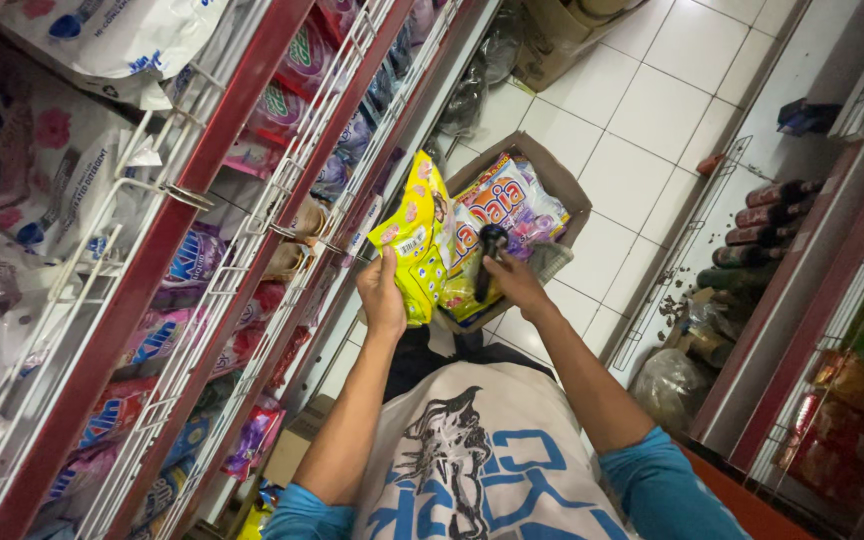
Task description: The person wipes a white shelf surface with a cloth and spray bottle, then picks up detergent packets from a box, scans them with a handheld scanner, and places them on the shelf.
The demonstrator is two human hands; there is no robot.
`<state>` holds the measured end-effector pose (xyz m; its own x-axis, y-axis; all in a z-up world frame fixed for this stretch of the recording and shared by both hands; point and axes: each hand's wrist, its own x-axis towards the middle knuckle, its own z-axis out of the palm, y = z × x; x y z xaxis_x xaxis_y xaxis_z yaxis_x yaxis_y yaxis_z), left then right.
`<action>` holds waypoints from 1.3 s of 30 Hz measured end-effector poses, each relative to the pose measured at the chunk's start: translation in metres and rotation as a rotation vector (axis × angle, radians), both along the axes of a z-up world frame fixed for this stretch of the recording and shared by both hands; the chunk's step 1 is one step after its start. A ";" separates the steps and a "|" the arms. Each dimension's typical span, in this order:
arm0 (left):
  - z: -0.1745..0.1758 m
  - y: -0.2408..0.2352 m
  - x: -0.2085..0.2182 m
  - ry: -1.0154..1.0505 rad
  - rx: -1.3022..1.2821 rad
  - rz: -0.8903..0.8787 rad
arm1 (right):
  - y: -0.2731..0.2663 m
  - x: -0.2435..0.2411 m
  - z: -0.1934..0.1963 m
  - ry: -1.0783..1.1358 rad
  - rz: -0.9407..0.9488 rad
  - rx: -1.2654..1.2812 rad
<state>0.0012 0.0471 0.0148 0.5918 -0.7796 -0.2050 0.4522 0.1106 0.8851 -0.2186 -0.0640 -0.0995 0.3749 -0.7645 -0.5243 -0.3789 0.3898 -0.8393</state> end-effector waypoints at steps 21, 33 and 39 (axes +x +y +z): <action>0.086 0.050 0.014 -0.441 -0.070 -0.364 | -0.023 -0.026 0.143 -1.063 -0.025 0.465; 0.133 0.059 0.014 -0.453 -0.065 0.260 | 0.024 0.079 0.233 -0.575 0.046 -0.442; 0.168 0.101 0.040 -0.519 -0.145 0.502 | 0.051 0.125 0.236 -0.695 0.069 -0.411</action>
<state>0.0416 0.1485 0.1831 0.8776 -0.3870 0.2829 -0.1567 0.3262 0.9322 -0.0933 -0.0132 0.1362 0.5647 -0.8089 0.1633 0.2697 -0.0061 -0.9629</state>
